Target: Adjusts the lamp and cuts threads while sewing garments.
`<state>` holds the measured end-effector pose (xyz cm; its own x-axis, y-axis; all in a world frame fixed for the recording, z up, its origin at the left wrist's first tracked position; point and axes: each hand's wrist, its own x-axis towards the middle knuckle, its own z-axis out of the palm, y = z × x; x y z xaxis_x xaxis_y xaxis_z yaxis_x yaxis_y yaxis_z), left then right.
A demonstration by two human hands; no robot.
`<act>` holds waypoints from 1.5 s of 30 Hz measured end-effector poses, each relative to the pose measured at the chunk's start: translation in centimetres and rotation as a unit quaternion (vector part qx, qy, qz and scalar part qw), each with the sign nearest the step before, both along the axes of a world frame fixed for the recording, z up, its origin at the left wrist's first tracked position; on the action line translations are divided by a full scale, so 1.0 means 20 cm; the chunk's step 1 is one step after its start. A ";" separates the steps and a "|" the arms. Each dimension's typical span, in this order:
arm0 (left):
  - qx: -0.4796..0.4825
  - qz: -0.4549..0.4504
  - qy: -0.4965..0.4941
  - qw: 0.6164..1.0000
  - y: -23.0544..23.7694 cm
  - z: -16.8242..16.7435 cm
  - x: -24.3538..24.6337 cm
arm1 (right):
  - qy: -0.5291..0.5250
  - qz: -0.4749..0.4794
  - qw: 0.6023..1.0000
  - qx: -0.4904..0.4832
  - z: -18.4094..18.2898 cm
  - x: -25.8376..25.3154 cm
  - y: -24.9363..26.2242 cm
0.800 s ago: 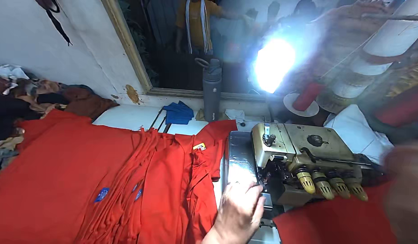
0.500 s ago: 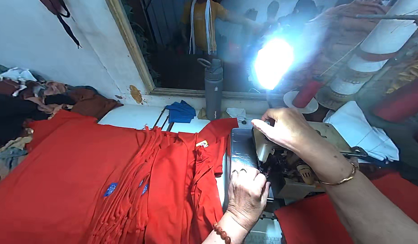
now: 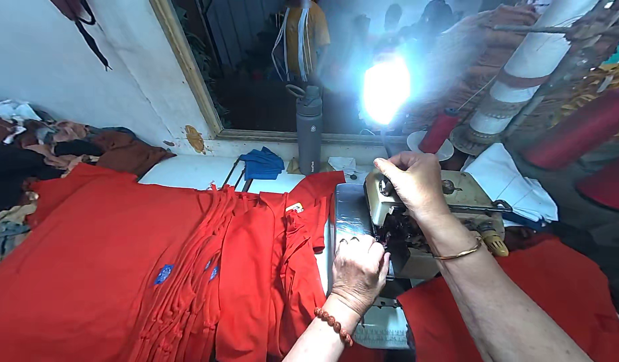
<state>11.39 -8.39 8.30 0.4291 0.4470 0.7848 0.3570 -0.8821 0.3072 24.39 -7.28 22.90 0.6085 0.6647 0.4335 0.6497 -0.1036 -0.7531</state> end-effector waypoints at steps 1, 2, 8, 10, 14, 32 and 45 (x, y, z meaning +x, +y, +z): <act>-0.003 -0.003 0.001 1.000 0.00 0.00 0.00 | 0.021 0.009 0.999 0.046 -0.04 0.01 0.01; -0.004 -0.004 0.001 1.000 0.00 0.00 0.00 | 0.034 0.022 0.995 0.087 -0.07 0.01 0.00; -0.003 -0.008 -0.006 1.000 0.01 -0.01 0.00 | 0.039 -0.003 0.996 0.086 -0.07 0.00 0.01; 0.001 -0.008 -0.005 1.000 0.01 -0.01 0.00 | 0.038 0.009 0.993 0.109 -0.09 0.00 0.03; -0.003 -0.010 -0.003 1.000 0.00 -0.01 0.00 | 0.044 0.092 0.977 0.189 -0.12 0.03 0.01; -0.015 -0.025 -0.001 1.000 0.01 -0.01 -0.01 | 0.041 0.074 0.980 0.178 -0.12 0.02 0.02; 0.001 -0.036 0.002 0.999 0.04 0.01 -0.03 | 0.002 0.110 0.965 0.237 -0.13 0.03 0.03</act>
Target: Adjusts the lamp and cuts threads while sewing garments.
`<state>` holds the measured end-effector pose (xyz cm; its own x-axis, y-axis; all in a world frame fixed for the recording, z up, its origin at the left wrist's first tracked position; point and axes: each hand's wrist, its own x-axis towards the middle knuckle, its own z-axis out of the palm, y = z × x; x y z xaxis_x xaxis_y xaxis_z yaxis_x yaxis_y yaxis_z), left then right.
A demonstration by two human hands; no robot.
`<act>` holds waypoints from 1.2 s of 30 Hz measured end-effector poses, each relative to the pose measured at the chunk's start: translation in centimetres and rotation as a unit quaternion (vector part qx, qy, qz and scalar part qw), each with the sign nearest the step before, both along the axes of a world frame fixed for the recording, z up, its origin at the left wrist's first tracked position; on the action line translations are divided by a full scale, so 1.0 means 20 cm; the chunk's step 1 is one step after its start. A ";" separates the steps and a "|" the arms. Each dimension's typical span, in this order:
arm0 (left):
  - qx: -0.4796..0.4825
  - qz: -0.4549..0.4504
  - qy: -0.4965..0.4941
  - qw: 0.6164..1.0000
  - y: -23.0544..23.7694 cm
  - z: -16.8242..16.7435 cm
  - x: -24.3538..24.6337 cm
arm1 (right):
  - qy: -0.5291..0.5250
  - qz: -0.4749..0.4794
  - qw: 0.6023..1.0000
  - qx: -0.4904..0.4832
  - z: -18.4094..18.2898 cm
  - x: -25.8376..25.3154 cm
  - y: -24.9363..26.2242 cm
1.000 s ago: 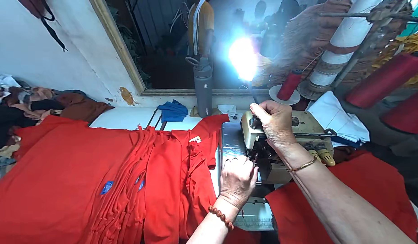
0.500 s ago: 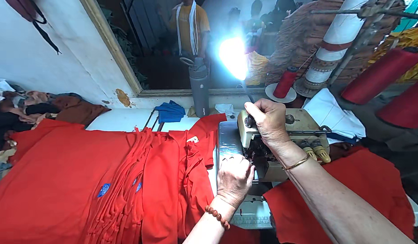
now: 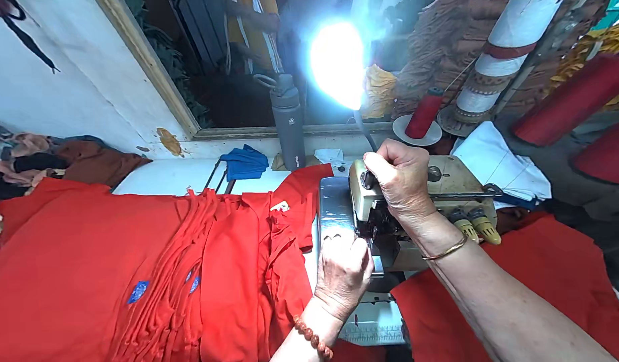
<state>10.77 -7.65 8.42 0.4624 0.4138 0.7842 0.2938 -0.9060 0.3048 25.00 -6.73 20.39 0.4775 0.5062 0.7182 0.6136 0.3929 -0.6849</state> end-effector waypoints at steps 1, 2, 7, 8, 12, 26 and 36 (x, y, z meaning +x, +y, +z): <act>-0.001 0.007 0.009 1.000 0.01 0.01 -0.03 | 0.000 -0.001 1.000 0.001 0.00 0.00 0.00; 0.001 0.028 0.017 0.999 0.03 0.01 -0.06 | 0.000 -0.003 1.000 0.002 0.00 0.00 0.00; -0.018 0.068 0.018 0.997 0.18 0.06 -0.22 | 0.000 -0.063 0.997 -0.054 0.00 -0.01 0.01; -0.012 0.027 0.033 0.999 0.20 0.08 -0.22 | -0.005 -0.087 0.993 -0.083 0.01 -0.02 0.01; -0.046 -0.058 0.165 0.983 0.23 0.18 -0.09 | -0.063 -0.146 0.973 -0.165 0.03 -0.05 0.00; -0.072 -0.116 0.147 0.980 0.19 0.16 -0.08 | -0.131 0.058 0.971 -0.190 -0.15 -0.05 -0.95; -0.132 -0.059 0.186 0.972 0.30 0.18 -0.29 | -0.241 -0.025 0.837 -0.491 -0.69 0.05 -1.32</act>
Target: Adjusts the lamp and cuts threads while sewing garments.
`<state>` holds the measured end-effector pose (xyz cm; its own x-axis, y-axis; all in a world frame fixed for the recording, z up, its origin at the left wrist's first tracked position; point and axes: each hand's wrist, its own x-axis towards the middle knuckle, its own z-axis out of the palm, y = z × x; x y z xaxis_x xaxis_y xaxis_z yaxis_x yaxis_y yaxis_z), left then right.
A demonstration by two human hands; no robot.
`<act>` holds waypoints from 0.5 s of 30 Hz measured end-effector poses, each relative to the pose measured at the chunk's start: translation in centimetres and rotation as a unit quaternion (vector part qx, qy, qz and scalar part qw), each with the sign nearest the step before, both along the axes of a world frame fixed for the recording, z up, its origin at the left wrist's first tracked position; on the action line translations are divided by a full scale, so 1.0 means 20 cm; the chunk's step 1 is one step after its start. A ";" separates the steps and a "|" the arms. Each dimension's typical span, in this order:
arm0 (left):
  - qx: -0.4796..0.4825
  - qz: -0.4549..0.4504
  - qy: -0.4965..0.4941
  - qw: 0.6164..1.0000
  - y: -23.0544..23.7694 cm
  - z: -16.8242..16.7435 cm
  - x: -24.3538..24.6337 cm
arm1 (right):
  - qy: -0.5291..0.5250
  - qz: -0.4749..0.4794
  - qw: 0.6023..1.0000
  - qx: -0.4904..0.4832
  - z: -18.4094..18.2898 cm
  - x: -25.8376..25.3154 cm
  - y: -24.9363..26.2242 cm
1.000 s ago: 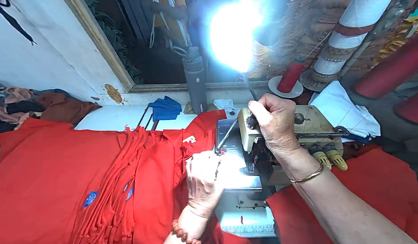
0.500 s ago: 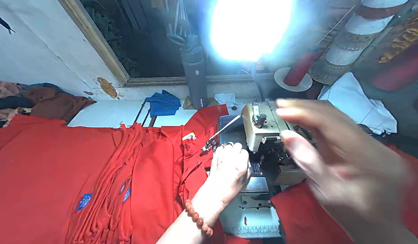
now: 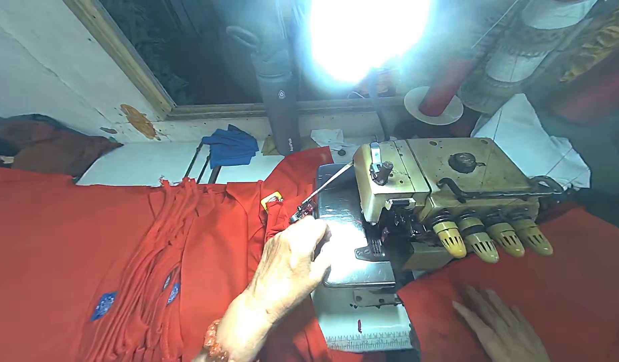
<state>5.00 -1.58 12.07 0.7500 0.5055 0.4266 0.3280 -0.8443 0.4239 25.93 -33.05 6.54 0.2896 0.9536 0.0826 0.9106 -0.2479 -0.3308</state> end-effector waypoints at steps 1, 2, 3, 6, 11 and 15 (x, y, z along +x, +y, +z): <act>0.011 -0.005 -0.003 1.000 0.01 -0.01 0.01 | -0.017 0.009 1.000 -0.010 -0.03 -0.01 -0.02; 0.017 -0.009 0.007 1.000 0.01 -0.01 0.03 | -0.026 0.016 0.999 -0.021 -0.05 -0.03 -0.04; 0.028 -0.008 0.022 0.999 0.01 -0.01 0.05 | -0.038 0.021 0.999 -0.027 -0.09 -0.04 -0.05; 0.077 0.005 0.016 0.997 -0.02 -0.03 0.11 | -0.101 0.010 0.995 0.012 -0.22 -0.04 -0.08; -0.011 -0.167 -0.107 0.980 -0.39 0.03 0.10 | -0.071 0.013 0.989 0.127 -0.23 0.04 -0.06; -0.245 -0.359 0.054 0.899 -0.68 -0.06 0.08 | 0.072 -0.132 0.963 0.225 -0.10 0.10 -0.03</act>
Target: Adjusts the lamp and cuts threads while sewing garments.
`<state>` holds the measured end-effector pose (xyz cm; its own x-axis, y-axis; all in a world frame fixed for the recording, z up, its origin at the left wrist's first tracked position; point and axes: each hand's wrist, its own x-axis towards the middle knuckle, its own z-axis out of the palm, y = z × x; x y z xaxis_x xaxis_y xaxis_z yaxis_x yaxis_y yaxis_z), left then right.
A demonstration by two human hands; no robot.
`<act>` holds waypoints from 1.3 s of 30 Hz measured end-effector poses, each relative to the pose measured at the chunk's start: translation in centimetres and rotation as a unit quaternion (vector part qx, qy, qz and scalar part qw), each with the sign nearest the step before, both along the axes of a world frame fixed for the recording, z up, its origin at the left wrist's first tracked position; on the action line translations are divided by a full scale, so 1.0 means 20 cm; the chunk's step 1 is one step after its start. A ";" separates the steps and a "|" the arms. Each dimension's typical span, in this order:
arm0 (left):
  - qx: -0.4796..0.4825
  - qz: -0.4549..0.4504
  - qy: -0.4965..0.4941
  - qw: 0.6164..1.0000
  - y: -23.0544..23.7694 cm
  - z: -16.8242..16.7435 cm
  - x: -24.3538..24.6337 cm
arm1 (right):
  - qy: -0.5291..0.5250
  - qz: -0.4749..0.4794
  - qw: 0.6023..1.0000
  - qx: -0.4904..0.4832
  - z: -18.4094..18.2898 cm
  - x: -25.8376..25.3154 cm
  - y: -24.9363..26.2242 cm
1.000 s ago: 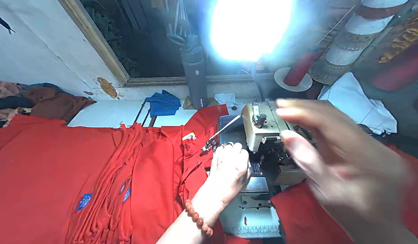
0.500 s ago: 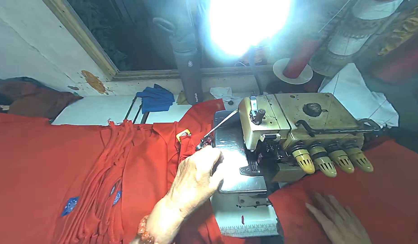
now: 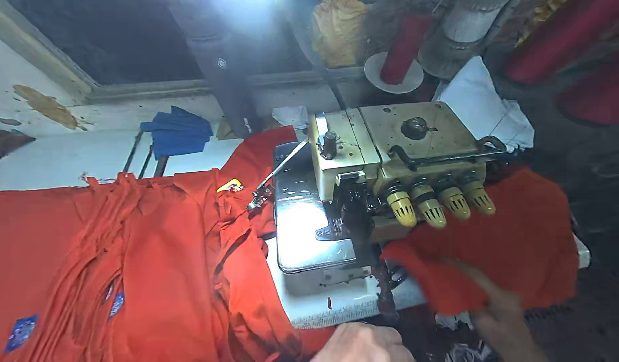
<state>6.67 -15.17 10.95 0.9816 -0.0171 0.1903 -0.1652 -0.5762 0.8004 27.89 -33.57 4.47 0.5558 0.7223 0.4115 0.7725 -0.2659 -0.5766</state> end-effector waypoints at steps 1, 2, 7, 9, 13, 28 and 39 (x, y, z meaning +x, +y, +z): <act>0.001 -0.024 0.014 1.000 -0.04 -0.07 0.03 | 0.066 -0.059 0.996 0.022 0.05 0.01 0.02; 0.007 -0.030 0.022 0.999 -0.08 -0.14 0.06 | 0.138 -0.124 0.982 0.035 0.09 0.03 0.05; 0.178 0.092 -0.078 0.977 -0.18 -0.33 0.30 | 0.305 -0.240 0.917 0.092 0.15 0.11 0.14; 0.261 0.165 -0.103 0.945 -0.19 -0.36 0.37 | 0.311 -0.241 0.915 0.087 0.14 0.12 0.14; 0.338 0.242 -0.038 0.909 -0.15 -0.39 0.48 | 0.320 -0.250 0.909 0.097 0.13 0.11 0.15; 0.255 0.071 -0.128 0.956 -0.03 -0.44 0.45 | 0.264 -0.088 0.960 -0.014 0.19 0.13 0.09; 0.115 -0.085 -0.105 0.984 -0.01 -0.39 0.47 | 0.111 0.122 0.978 -0.124 0.11 0.16 0.13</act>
